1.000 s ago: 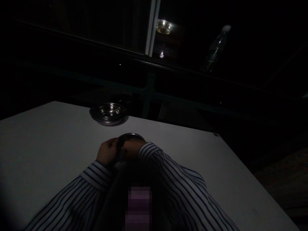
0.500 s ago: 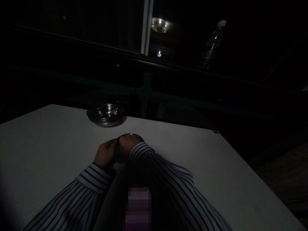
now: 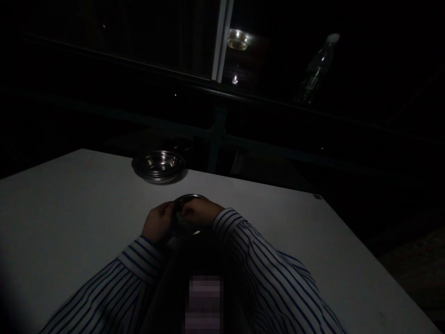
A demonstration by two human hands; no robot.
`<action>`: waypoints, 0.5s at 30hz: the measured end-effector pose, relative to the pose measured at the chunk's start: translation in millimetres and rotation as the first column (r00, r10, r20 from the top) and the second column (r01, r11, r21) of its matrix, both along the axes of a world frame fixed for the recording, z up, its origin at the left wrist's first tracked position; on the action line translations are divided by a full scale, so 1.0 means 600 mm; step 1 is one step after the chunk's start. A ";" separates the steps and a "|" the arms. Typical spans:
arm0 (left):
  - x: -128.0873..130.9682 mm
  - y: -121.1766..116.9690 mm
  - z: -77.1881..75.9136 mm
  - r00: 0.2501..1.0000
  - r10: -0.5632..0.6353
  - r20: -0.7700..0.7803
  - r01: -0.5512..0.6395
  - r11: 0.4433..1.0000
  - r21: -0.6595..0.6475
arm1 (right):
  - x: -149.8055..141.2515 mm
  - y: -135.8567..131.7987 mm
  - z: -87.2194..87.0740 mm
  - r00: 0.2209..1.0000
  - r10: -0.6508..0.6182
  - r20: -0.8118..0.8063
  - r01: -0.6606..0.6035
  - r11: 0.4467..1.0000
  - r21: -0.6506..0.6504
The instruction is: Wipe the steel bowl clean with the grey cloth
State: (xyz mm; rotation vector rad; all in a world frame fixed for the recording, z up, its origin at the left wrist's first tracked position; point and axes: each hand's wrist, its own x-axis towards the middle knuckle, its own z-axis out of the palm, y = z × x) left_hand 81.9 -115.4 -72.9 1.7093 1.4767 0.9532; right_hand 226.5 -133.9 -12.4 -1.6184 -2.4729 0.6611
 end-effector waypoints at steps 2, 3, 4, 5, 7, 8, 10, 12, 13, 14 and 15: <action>-0.001 0.001 -0.001 1.000 -0.009 0.010 0.009 1.000 -0.005 | 0.008 -0.002 0.000 0.991 -0.059 -0.124 0.061 0.998 0.013; -0.001 0.001 -0.001 1.000 -0.009 0.016 0.010 1.000 -0.007 | 0.012 -0.002 -0.001 0.980 -0.086 -0.181 0.091 0.996 0.017; -0.001 0.001 -0.002 1.000 -0.007 0.021 0.007 1.000 -0.010 | 0.017 -0.003 -0.002 0.967 -0.109 -0.231 0.116 0.993 0.015; -0.001 0.002 -0.002 1.000 -0.004 0.026 0.004 1.000 -0.011 | 0.021 -0.004 -0.004 0.954 -0.128 -0.273 0.136 0.991 0.010; -0.001 0.002 -0.002 0.999 0.002 0.034 -0.002 1.000 -0.017 | 0.029 -0.005 -0.007 0.931 -0.158 -0.330 0.166 0.986 -0.005; -0.001 0.002 -0.002 0.999 0.002 0.037 -0.001 1.000 -0.022 | 0.032 -0.005 -0.008 0.922 -0.169 -0.347 0.177 0.984 -0.010; -0.002 0.003 -0.002 0.999 -0.006 0.045 0.008 0.999 -0.034 | 0.035 -0.007 -0.006 0.913 -0.178 -0.368 0.191 0.982 -0.003; -0.003 0.003 -0.002 0.998 -0.017 0.052 0.019 0.999 -0.043 | 0.035 -0.010 -0.001 0.908 -0.169 -0.384 0.195 0.980 0.029; -0.004 0.004 -0.002 0.998 -0.021 0.055 0.024 0.999 -0.046 | 0.034 -0.012 0.003 0.930 -0.144 -0.340 0.178 0.982 0.071; -0.004 0.004 -0.003 0.998 -0.023 0.057 0.026 0.998 -0.049 | 0.031 -0.013 0.007 0.961 -0.111 -0.252 0.145 0.982 0.120; -0.005 0.004 -0.003 0.998 -0.025 0.058 0.028 0.998 -0.052 | 0.028 -0.016 0.010 0.988 -0.080 -0.133 0.102 0.981 0.164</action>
